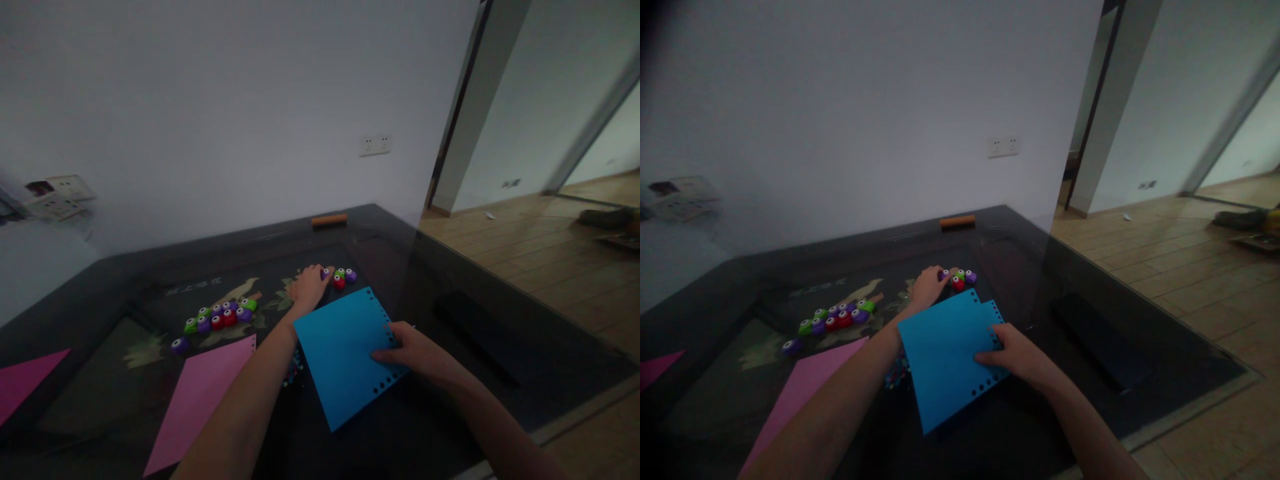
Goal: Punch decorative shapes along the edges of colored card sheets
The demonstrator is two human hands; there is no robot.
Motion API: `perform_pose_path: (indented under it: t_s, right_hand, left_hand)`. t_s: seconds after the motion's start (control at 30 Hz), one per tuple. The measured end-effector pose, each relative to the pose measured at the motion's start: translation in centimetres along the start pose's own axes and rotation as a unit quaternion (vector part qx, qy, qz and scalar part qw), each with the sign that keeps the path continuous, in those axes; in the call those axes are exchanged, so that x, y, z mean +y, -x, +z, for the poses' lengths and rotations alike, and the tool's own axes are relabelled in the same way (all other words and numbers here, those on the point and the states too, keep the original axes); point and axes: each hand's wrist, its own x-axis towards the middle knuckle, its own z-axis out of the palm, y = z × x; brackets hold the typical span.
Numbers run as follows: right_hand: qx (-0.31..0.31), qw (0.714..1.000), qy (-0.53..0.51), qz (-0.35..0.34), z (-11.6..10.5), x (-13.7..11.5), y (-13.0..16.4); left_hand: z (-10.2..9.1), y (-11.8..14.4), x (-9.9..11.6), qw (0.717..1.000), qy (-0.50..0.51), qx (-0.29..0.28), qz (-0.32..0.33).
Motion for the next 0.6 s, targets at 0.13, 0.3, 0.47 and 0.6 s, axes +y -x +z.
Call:
perform_pose_path:
  t_s: [0.13, 0.3, 0.47, 0.6]
  right_hand:
    - [0.01, 1.0, 0.008, 0.001, 0.1, -0.1, 0.0]
    - [0.016, 0.999, -0.028, 0.009, 0.2, -0.5, 0.1]
    - [0.028, 0.998, -0.062, -0.006, -0.2, -0.2, 0.0]
    - [0.061, 0.996, -0.07, 0.0, -0.3, 0.0, -0.2]
  left_hand:
    - [-0.2, 0.7, 0.8, 1.0, 0.02, 0.003, 0.006]
    - [-1.5, 1.1, 0.9, 0.996, 0.088, 0.015, 0.006]
    - [-5.1, 3.3, -0.4, 0.98, 0.195, 0.021, 0.002]
    - [-7.2, 8.3, -0.9, 0.954, 0.297, -0.044, -0.013]
